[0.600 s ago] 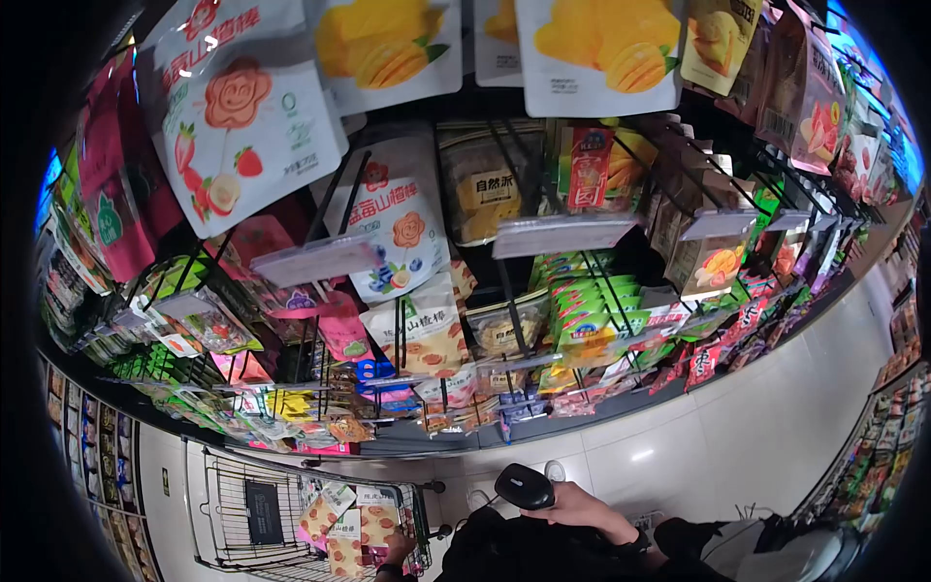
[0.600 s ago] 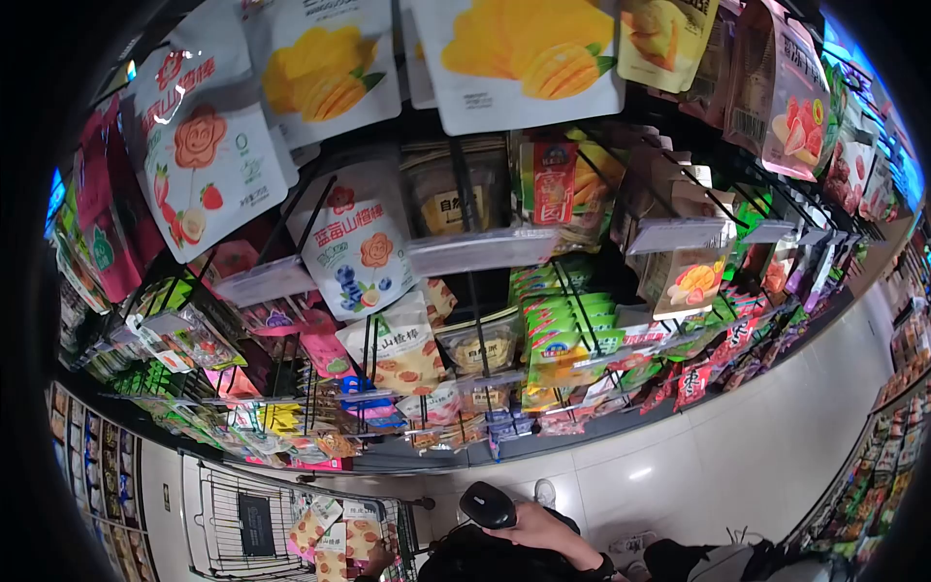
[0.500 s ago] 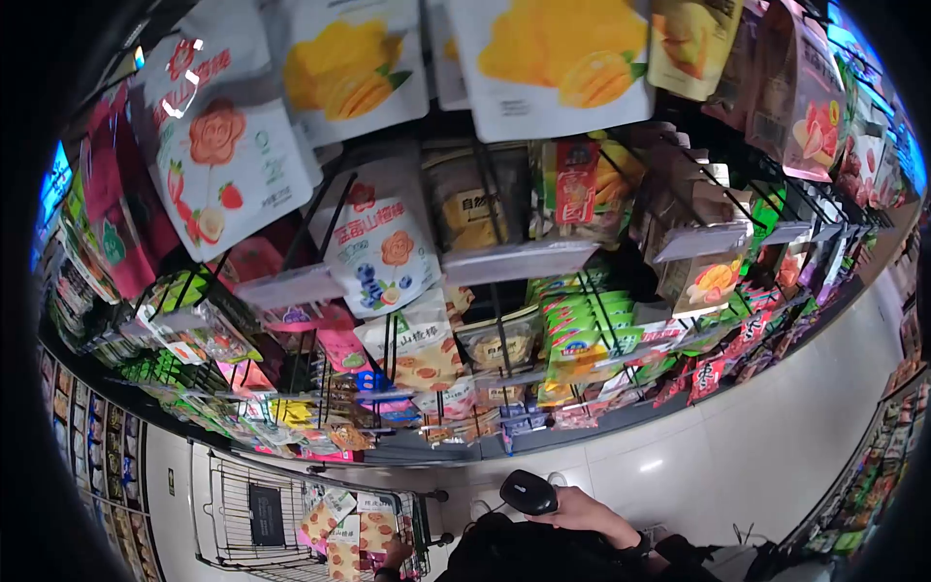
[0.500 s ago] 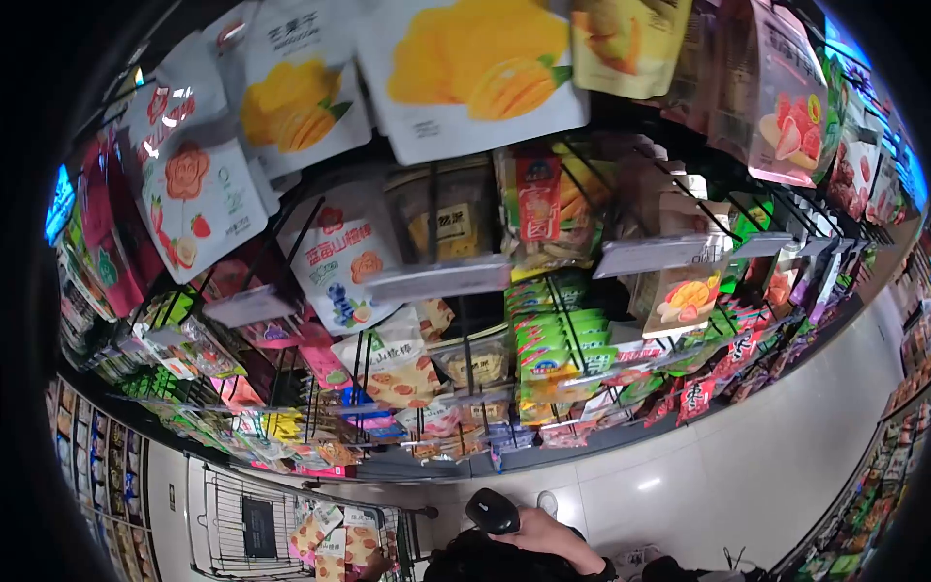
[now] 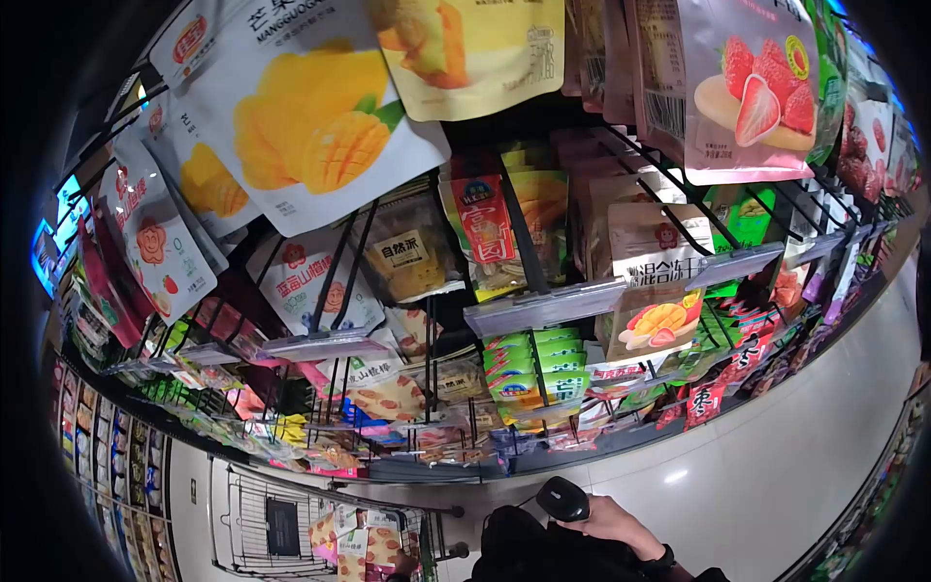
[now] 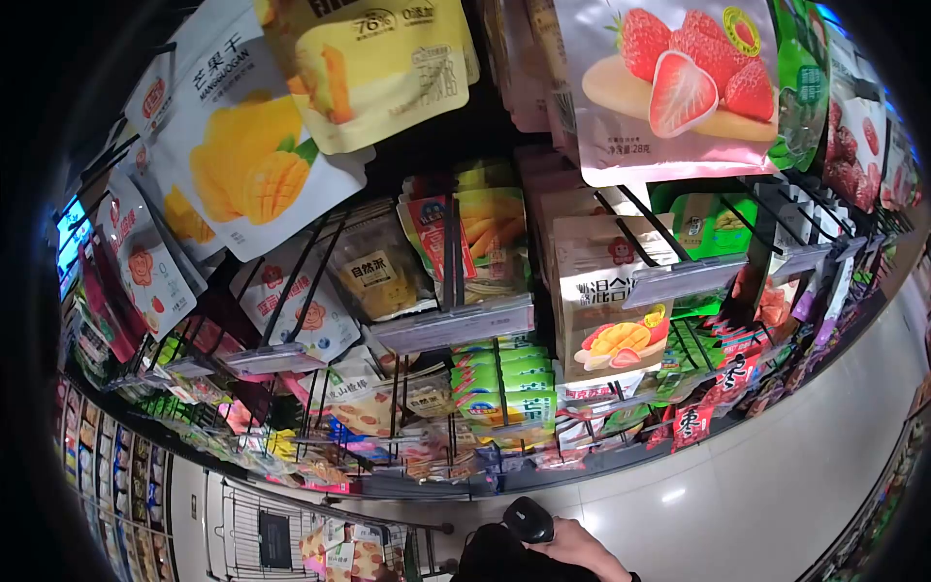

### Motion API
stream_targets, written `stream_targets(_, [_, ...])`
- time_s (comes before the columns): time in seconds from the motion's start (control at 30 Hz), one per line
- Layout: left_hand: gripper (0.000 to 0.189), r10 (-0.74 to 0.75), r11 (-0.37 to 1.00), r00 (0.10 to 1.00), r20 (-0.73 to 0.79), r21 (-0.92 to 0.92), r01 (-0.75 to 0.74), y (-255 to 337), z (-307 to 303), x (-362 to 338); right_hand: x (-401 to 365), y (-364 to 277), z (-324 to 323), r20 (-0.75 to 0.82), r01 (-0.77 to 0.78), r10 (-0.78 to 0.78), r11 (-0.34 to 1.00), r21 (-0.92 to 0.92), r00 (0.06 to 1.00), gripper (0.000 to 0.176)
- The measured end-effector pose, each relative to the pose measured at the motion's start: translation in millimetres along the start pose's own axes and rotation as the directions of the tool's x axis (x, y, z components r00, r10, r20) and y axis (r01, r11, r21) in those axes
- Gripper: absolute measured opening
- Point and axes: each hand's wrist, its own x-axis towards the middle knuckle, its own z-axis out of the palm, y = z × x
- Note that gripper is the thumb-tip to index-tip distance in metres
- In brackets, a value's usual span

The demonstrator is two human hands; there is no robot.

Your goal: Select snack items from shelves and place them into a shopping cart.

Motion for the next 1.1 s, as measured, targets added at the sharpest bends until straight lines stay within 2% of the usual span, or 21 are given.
stream_targets(0.13, [0.061, 0.006, 0.996, 0.998, 0.059, 0.093, -0.012, 2, 20, -10, -6, 0, -9, 0.026, -0.019, 0.019, 1.0, -0.009, 0.999, 0.042])
stream_targets(0.23, [0.061, 0.064, 0.954, 0.991, 0.119, 0.283, -0.096, 4, 39, -3, -4, 6, -10, 0.016, 0.058, -0.058, 0.998, -0.013, 0.998, 0.04])
stream_targets(0.27, [0.055, 0.062, 0.95, 0.972, 0.227, 0.285, -0.127, 8, 34, -10, -3, 5, -12, 0.027, 0.019, -0.019, 1.0, 0.014, 0.999, 0.039])
stream_targets(0.3, [0.051, 0.146, 0.907, 0.961, 0.234, 0.357, -0.225, 24, 30, -14, -3, 2, -17, 0.037, -0.023, 0.022, 0.999, 0.035, 0.999, 0.038])
stream_targets(0.37, [0.047, 0.311, 0.771, 0.919, 0.244, 0.5, -0.394, 99, -18, -58, -3, 5, -20, 0.035, -0.071, 0.068, 0.994, 0.084, 0.997, 0.037])
stream_targets(0.43, [0.041, 0.357, 0.921, 0.933, -0.043, 0.18, -0.345, 145, -9, -43, 0, 15, -23, 0.006, -0.083, 0.083, 0.988, 0.132, 0.997, 0.034])
stream_targets(0.47, [0.035, 0.527, 0.844, 0.844, -0.098, 0.173, -0.507, 188, -30, -62, 3, 20, -26, 0.06, -0.201, 0.194, 0.971, 0.134, 0.979, 0.032])
stream_targets(0.5, [0.029, 0.674, 0.738, 0.722, -0.155, 0.175, -0.652, 238, -60, -81, 3, 23, -27, 0.041, -0.192, 0.187, 0.967, 0.169, 0.981, 0.032])
stream_targets(0.53, [0.029, 0.835, 0.545, 0.511, -0.203, 0.188, -0.817, 271, -72, -76, 4, 26, -27, 0.021, -0.18, 0.179, 0.962, 0.204, 0.984, 0.032])
stream_targets(0.57, [0.032, 0.765, 0.544, 0.561, -0.318, -0.149, -0.826, 313, -84, -76, 4, 27, -28, 0.0, -0.165, 0.17, 0.957, 0.237, 0.985, 0.031])
stream_targets(0.63, [0.038, 0.686, 0.33, 0.583, -0.435, -0.528, -0.782, 394, -141, -129, 3, 26, -29, -0.008, -0.164, 0.172, 0.948, 0.273, 0.985, 0.032])
stream_targets(0.7, [0.043, 0.628, 0.259, 0.472, -0.618, -0.406, -0.876, 433, -138, -109, 2, 22, -31, -0.019, -0.159, 0.171, 0.944, 0.291, 0.985, 0.032])
stream_targets(0.8, [0.048, 0.575, 0.234, 0.571, -0.586, -0.551, -0.801, 461, -142, -101, -4, 16, -33, -0.04, -0.143, 0.161, 0.946, 0.29, 0.986, 0.033])
stream_targets(0.87, [0.051, 0.537, 0.17, 0.582, -0.611, -0.598, -0.784, 464, -129, -79, -9, 19, -33, -0.052, -0.132, 0.153, 0.947, 0.293, 0.987, 0.034])
stream_targets(1.0, [0.047, 0.478, -0.001, 0.584, -0.657, -0.665, -0.747, 472, -134, -101, -24, 2, -39, -0.095, -0.233, 0.271, 0.927, 0.294, 0.958, 0.031])
stream_targets(1.1, [0.038, 0.493, 0.223, 0.551, -0.673, -0.515, -0.828, 464, -120, -89, -28, 9, -40, -0.116, -0.248, 0.294, 0.92, 0.305, 0.949, 0.025])
